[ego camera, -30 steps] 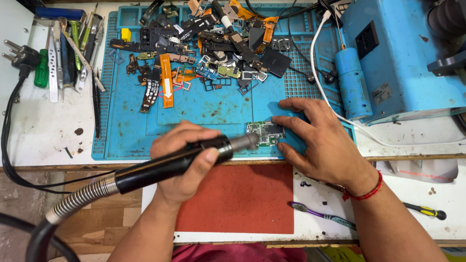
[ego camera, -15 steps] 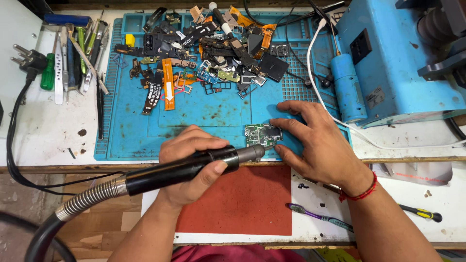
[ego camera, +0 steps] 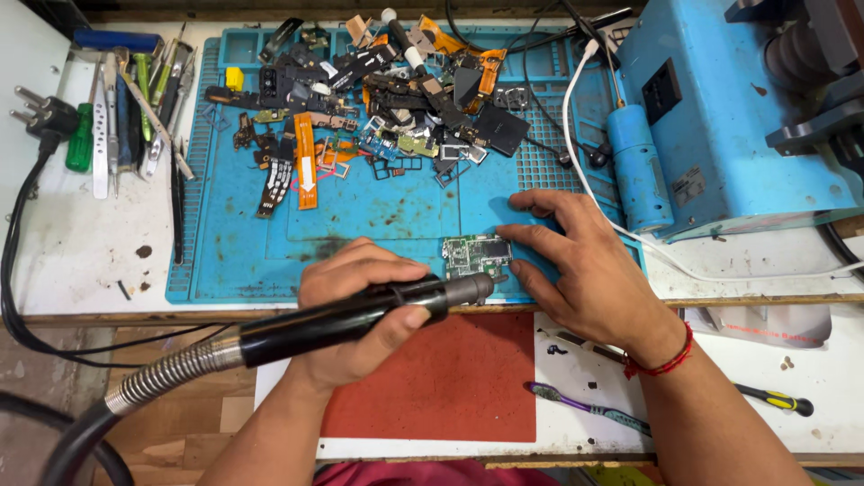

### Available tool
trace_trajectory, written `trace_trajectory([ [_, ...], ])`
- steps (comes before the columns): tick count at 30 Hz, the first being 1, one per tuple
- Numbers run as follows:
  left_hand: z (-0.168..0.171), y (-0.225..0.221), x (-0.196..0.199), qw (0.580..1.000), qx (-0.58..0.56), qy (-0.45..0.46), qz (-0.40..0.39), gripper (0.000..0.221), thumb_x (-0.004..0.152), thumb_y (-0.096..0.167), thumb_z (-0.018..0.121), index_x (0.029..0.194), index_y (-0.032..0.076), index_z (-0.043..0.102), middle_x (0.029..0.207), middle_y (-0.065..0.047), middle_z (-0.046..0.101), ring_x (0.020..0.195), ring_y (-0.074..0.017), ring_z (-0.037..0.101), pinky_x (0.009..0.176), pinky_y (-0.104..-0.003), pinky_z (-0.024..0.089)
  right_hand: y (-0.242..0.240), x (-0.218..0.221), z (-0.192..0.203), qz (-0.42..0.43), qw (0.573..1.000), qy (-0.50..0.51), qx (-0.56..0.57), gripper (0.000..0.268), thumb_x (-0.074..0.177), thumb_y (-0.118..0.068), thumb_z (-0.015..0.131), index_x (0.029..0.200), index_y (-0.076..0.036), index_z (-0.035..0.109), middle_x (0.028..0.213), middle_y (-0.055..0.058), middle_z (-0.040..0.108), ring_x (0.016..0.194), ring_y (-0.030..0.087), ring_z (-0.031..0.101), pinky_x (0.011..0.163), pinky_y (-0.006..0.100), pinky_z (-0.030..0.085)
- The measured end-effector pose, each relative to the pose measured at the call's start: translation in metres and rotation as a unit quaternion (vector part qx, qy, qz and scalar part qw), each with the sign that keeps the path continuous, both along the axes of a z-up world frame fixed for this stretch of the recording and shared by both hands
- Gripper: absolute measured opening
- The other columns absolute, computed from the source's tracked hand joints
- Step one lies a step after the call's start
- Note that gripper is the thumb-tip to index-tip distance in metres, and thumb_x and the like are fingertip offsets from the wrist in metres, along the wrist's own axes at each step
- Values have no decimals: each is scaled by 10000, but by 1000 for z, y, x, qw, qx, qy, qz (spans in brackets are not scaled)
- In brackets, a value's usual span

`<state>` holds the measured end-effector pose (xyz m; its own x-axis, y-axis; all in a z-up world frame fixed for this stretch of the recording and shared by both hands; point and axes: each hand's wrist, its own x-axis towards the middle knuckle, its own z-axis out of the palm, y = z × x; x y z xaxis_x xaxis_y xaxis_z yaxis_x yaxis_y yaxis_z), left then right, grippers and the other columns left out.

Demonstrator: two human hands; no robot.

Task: The person uses a heat gun to heat various components on a circuit board and manipulates the board by hand on a blue mat.

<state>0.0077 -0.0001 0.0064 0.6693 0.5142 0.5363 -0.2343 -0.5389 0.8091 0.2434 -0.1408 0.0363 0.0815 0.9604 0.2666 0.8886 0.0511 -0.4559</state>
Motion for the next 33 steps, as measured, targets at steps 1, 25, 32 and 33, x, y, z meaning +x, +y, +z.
trace_trajectory([
  [1, 3, 3, 3, 1000, 4, 12, -3, 301, 879, 274, 797, 1036, 22, 750, 936, -89, 760, 826, -171, 689, 782, -294, 545, 0, 0, 0, 1, 1000, 4, -2, 344, 832, -140, 738, 1168, -74, 712, 1353, 162, 575, 1247, 360, 543, 1069, 459, 439],
  [25, 7, 35, 18, 999, -35, -3, 14, 290, 933, 277, 749, 1034, 5, 748, 941, -99, 735, 837, -160, 700, 771, -273, 555, 1, 1, -4, -29, 1000, 8, -1, 361, 817, -121, 744, 1170, -61, 701, 1359, 151, 571, 1241, 355, 544, 1051, 447, 455],
  [32, 6, 34, 22, 1000, -20, 10, 6, 304, 911, 313, 781, 1012, 27, 771, 905, -75, 750, 790, -148, 697, 735, -261, 557, 1, 1, -4, -24, 1000, 8, -1, 371, 813, -114, 748, 1178, -61, 700, 1358, 162, 568, 1225, 359, 547, 1032, 443, 461],
  [33, 6, 34, 22, 1000, 3, 3, -15, 302, 900, 318, 790, 1008, 37, 772, 898, -66, 754, 774, -141, 695, 728, -254, 558, 1, 1, -4, -23, 1000, 8, 0, 372, 814, -113, 749, 1178, -60, 698, 1358, 163, 568, 1228, 359, 547, 1033, 444, 461],
])
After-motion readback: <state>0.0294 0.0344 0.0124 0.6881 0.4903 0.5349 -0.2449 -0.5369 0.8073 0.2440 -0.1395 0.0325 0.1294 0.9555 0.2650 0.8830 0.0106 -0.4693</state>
